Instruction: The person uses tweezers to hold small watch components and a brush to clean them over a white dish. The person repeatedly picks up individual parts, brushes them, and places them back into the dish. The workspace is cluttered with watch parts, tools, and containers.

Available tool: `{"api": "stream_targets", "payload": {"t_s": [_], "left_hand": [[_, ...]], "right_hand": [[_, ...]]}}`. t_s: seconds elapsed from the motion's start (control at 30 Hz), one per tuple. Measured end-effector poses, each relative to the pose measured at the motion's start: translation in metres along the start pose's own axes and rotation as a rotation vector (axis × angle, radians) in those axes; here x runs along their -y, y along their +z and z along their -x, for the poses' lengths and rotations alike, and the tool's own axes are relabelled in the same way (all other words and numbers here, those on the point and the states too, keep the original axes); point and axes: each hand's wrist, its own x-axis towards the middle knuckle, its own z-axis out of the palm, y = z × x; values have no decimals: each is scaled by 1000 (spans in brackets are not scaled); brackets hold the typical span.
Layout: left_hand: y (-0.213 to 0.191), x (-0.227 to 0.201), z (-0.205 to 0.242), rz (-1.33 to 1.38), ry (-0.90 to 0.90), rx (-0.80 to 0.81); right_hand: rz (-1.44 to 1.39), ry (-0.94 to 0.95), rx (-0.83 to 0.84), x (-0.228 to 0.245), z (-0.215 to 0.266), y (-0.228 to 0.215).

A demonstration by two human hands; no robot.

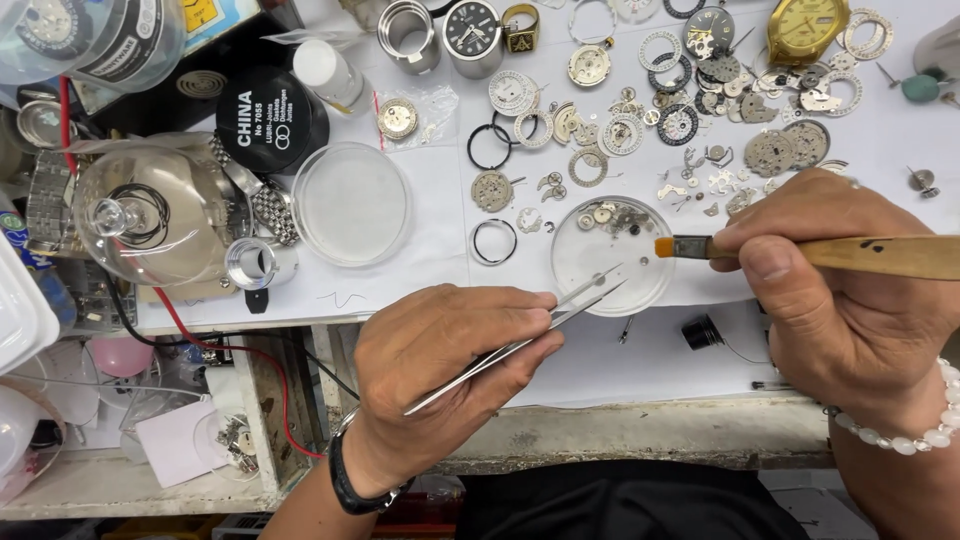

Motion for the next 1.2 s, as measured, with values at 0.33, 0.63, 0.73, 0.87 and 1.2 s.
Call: {"api": "stream_targets", "payload": {"t_s": [0.33, 0.63, 0.73, 0.87, 1.2], "left_hand": [[16, 13, 0, 54, -3, -12], [20, 19, 6, 66, 3, -41], [20, 21, 6, 87, 6, -49], [20, 21, 10, 82, 7, -53], [21, 22, 13, 126, -12, -128]], "right_hand": [[44, -70, 17, -3, -4, -2], [56, -152, 119, 2, -16, -2], [173, -202, 282, 4, -23, -1], [307, -215, 308, 4, -24, 1], [112, -70, 189, 5, -23, 2]]}}
